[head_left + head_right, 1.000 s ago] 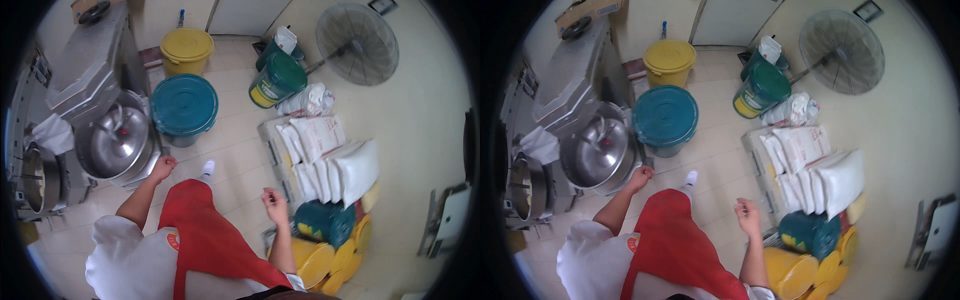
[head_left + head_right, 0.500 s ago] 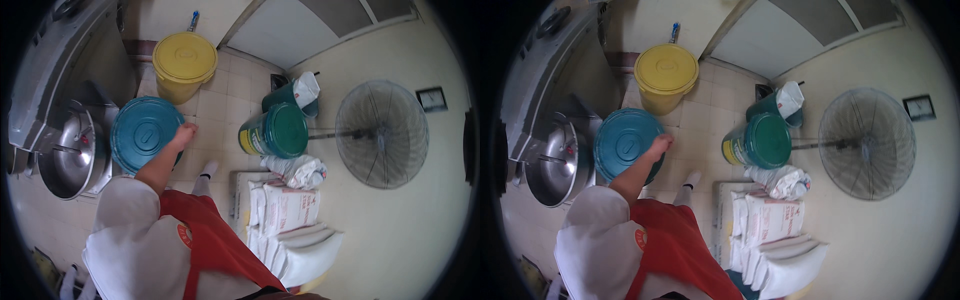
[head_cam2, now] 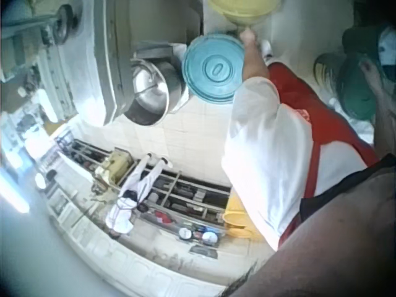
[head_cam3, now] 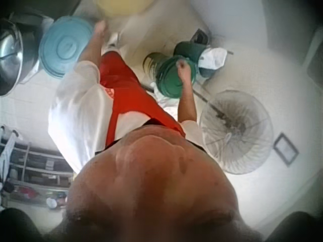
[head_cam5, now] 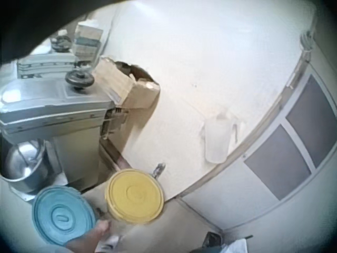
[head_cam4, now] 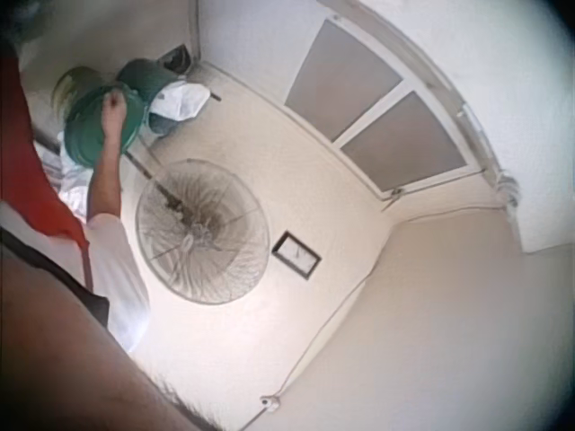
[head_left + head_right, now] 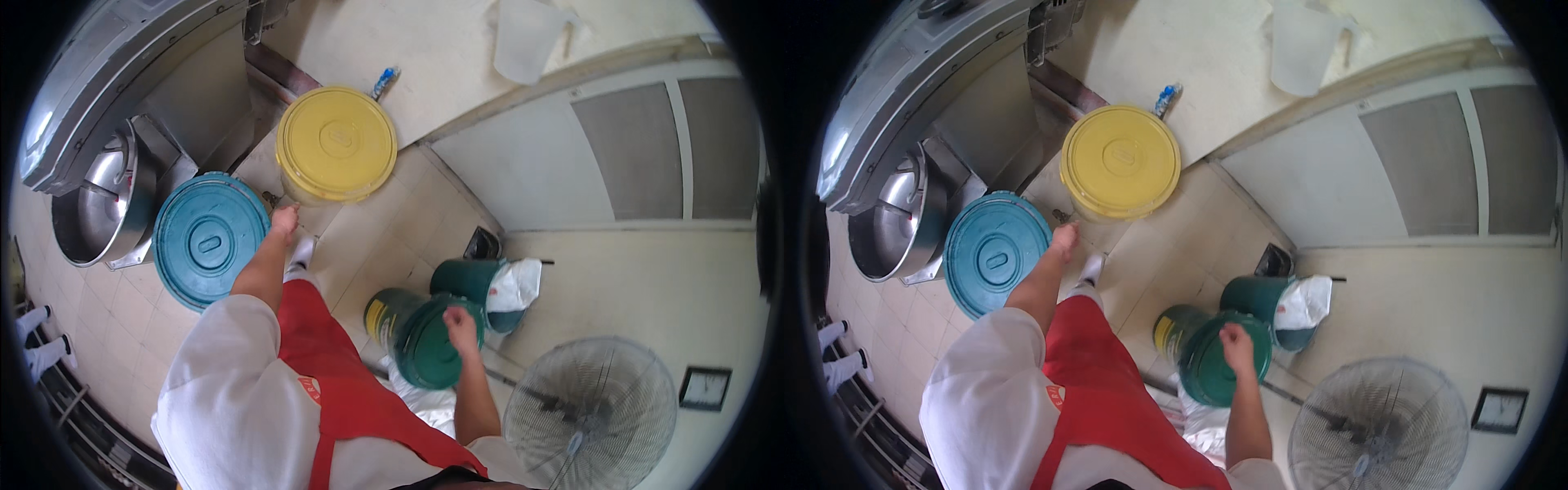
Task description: The person takes a tray of dough rolls from a rack, then uses both hands to roll multiple pieces of dark dough into long, thin strips on a flour-covered table.
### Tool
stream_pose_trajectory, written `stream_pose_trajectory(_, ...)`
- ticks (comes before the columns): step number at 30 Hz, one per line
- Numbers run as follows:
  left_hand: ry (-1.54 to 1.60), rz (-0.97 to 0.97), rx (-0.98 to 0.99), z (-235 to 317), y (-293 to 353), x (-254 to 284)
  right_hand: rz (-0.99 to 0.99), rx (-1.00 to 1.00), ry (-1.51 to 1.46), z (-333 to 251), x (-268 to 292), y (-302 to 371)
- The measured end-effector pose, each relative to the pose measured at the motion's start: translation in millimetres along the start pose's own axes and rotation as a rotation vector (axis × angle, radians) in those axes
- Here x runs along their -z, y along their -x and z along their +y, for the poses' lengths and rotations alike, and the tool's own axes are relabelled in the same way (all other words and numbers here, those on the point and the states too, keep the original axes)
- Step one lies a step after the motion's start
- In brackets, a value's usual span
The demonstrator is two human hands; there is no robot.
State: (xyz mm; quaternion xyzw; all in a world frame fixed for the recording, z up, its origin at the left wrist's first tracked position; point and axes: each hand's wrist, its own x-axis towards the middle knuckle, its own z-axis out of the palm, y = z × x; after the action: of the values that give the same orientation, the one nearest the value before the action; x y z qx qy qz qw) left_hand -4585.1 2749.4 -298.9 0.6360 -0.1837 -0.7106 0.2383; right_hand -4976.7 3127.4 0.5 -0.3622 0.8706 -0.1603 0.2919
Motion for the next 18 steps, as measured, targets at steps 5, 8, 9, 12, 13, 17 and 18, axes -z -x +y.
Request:
stream_pose_trajectory(5,0.116,0.230,-0.103,48,-77,-81,-0.037,0.251,0.016,-155,46,-231)
stream_pose_trajectory(8,0.195,0.389,-0.038,64,-99,-68,-0.162,0.375,0.074,-269,0,-332)
stream_pose_trajectory(9,0.109,0.450,-0.010,66,-98,-72,-0.198,0.386,0.079,-294,-13,-365)
stream_pose_trajectory(12,-0.094,0.594,0.013,81,-78,-112,-0.159,0.426,0.194,-341,-30,-469)
stream_pose_trajectory(13,0.055,0.539,0.005,82,-66,-113,-0.152,0.433,0.174,-359,-38,-492)
stream_pose_trajectory(17,0.473,0.227,-0.063,105,-32,-128,0.002,0.481,0.325,-430,-75,-554)
stream_pose_trajectory(18,0.519,0.133,-0.075,106,-24,-133,0.057,0.504,0.376,-439,-84,-565)
